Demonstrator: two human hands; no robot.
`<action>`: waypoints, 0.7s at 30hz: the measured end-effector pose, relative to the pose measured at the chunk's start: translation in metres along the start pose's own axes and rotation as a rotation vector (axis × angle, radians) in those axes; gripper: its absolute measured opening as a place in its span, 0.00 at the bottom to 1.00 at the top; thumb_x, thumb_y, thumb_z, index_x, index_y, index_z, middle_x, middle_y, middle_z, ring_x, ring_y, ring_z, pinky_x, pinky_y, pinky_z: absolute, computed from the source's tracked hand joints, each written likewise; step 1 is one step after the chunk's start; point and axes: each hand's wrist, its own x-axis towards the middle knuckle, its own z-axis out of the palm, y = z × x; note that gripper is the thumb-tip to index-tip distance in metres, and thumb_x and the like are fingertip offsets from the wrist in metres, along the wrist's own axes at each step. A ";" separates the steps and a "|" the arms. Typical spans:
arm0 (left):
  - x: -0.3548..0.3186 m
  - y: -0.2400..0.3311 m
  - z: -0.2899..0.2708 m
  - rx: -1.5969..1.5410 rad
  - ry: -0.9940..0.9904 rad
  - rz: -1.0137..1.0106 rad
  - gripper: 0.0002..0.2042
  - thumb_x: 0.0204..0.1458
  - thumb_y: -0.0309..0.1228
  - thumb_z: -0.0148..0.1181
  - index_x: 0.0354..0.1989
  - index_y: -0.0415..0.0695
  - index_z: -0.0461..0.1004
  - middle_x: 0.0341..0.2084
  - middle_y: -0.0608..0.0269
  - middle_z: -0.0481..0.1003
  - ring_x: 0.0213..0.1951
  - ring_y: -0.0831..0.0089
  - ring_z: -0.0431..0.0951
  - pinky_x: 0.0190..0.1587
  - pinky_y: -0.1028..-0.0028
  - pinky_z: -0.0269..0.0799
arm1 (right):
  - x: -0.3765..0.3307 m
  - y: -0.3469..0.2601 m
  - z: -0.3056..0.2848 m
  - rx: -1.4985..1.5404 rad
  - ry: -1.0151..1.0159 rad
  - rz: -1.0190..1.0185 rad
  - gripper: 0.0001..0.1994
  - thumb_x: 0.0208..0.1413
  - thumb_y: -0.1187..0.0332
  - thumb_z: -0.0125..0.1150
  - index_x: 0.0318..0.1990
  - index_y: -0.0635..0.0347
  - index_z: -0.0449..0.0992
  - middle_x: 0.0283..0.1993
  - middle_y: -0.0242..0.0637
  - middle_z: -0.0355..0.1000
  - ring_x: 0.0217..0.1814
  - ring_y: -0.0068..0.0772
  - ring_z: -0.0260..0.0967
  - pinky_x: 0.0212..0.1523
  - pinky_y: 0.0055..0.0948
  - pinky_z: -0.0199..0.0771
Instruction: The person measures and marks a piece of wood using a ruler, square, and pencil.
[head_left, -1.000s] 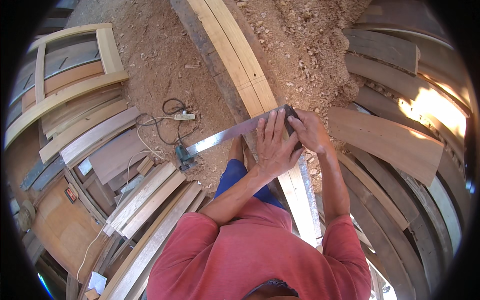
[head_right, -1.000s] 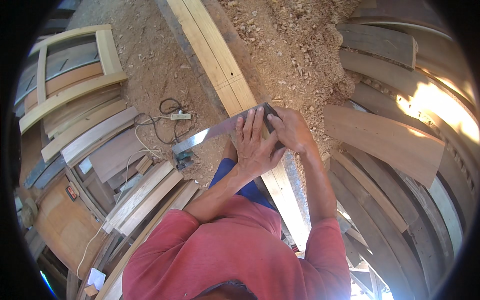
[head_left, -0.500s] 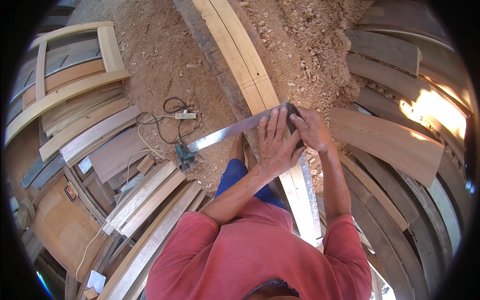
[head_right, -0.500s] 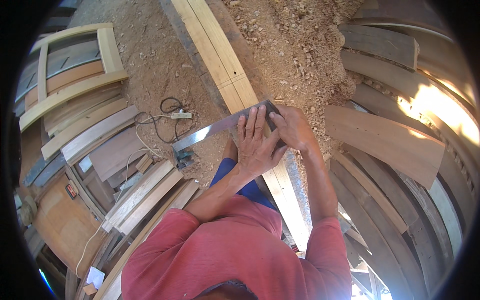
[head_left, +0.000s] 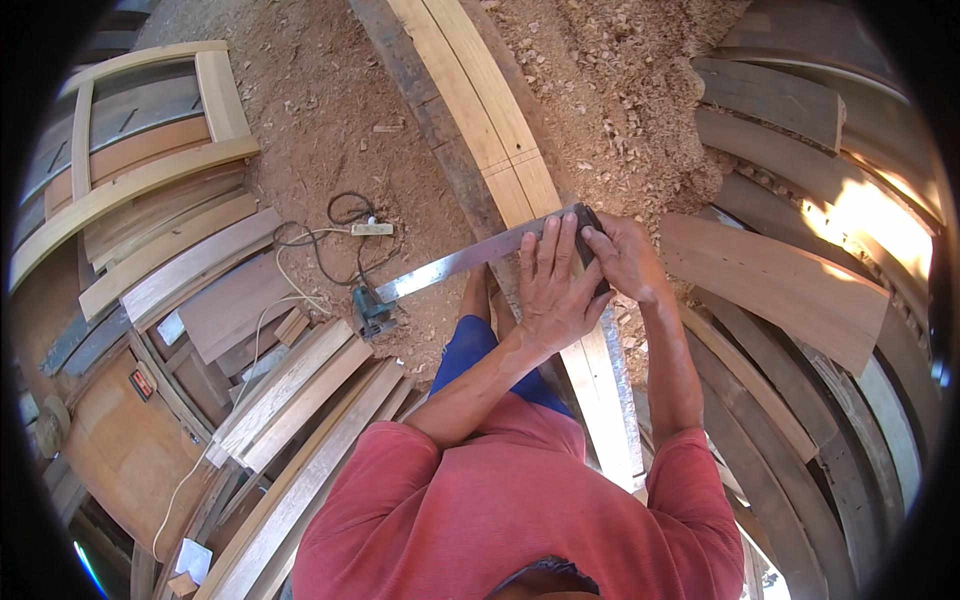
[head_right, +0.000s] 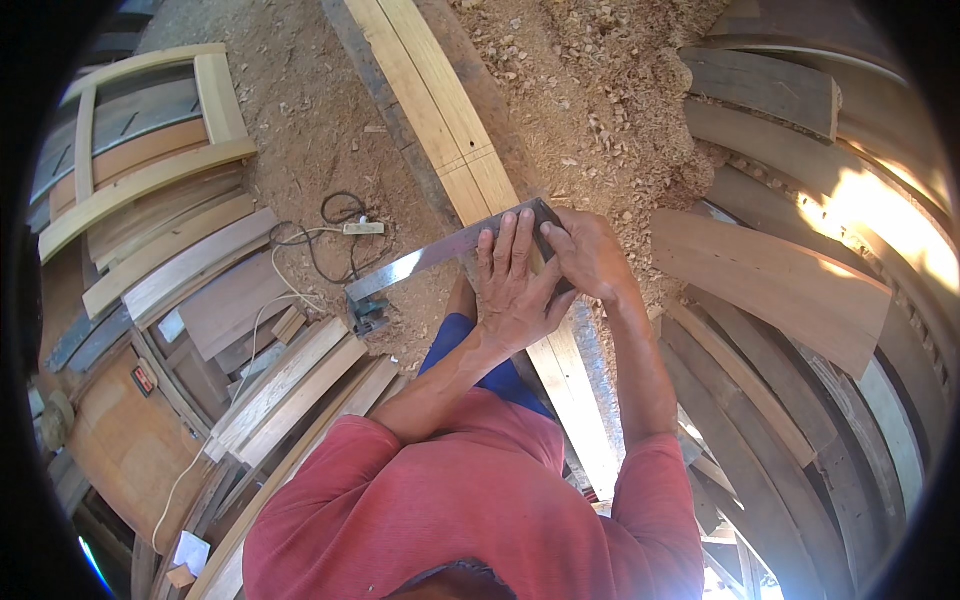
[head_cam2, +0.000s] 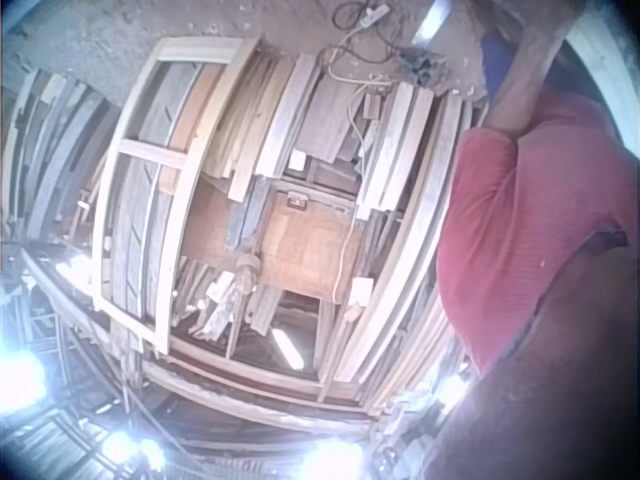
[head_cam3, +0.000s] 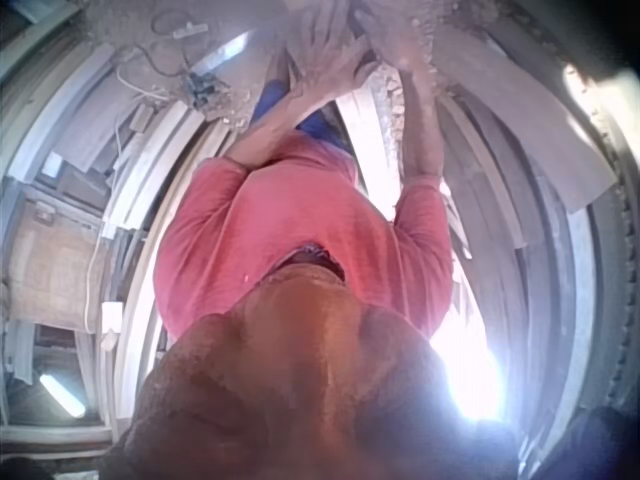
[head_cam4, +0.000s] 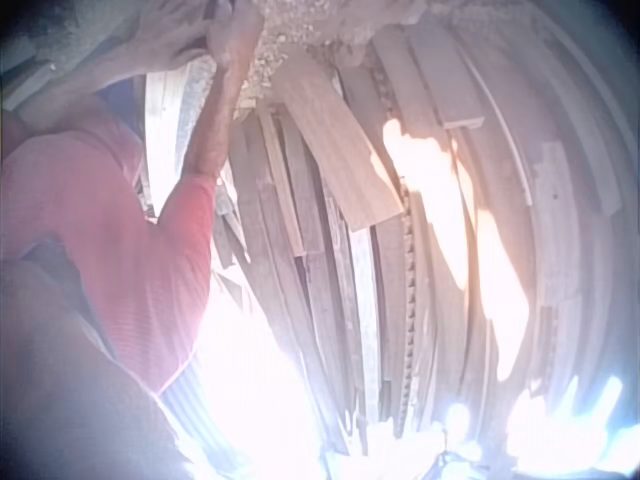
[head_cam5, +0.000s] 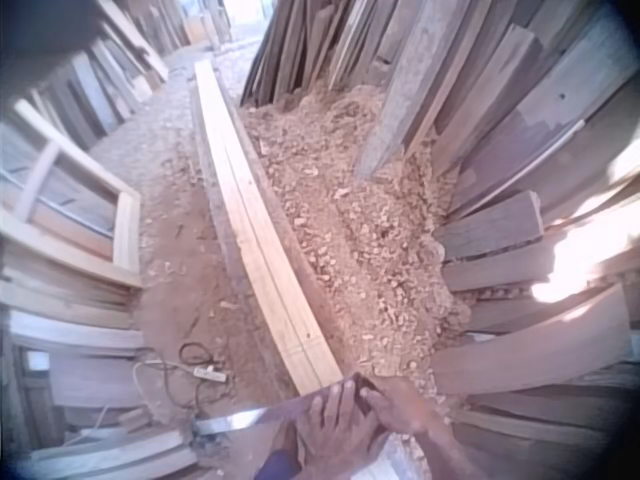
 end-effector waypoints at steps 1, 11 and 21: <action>0.000 0.000 0.000 0.001 0.003 0.001 0.34 0.46 0.48 0.75 0.65 0.55 0.78 0.78 0.35 0.51 0.80 0.39 0.44 0.78 0.40 0.33 | 0.000 0.000 0.000 0.006 0.001 0.003 0.12 0.67 0.67 0.57 0.48 0.68 0.80 0.35 0.56 0.78 0.36 0.53 0.76 0.44 0.44 0.76; 0.000 0.000 0.001 0.009 0.012 0.000 0.32 0.47 0.49 0.74 0.64 0.56 0.79 0.78 0.37 0.52 0.80 0.40 0.46 0.78 0.40 0.34 | 0.001 0.005 -0.002 -0.047 -0.024 0.016 0.12 0.68 0.66 0.58 0.45 0.68 0.80 0.34 0.57 0.77 0.35 0.54 0.75 0.43 0.46 0.75; 0.000 0.002 0.000 0.012 0.014 -0.007 0.27 0.49 0.51 0.72 0.60 0.60 0.80 0.77 0.37 0.55 0.78 0.40 0.49 0.77 0.39 0.36 | -0.007 -0.035 -0.022 0.311 0.348 -0.200 0.07 0.66 0.71 0.67 0.46 0.65 0.83 0.42 0.33 0.81 0.44 0.21 0.74 0.47 0.28 0.75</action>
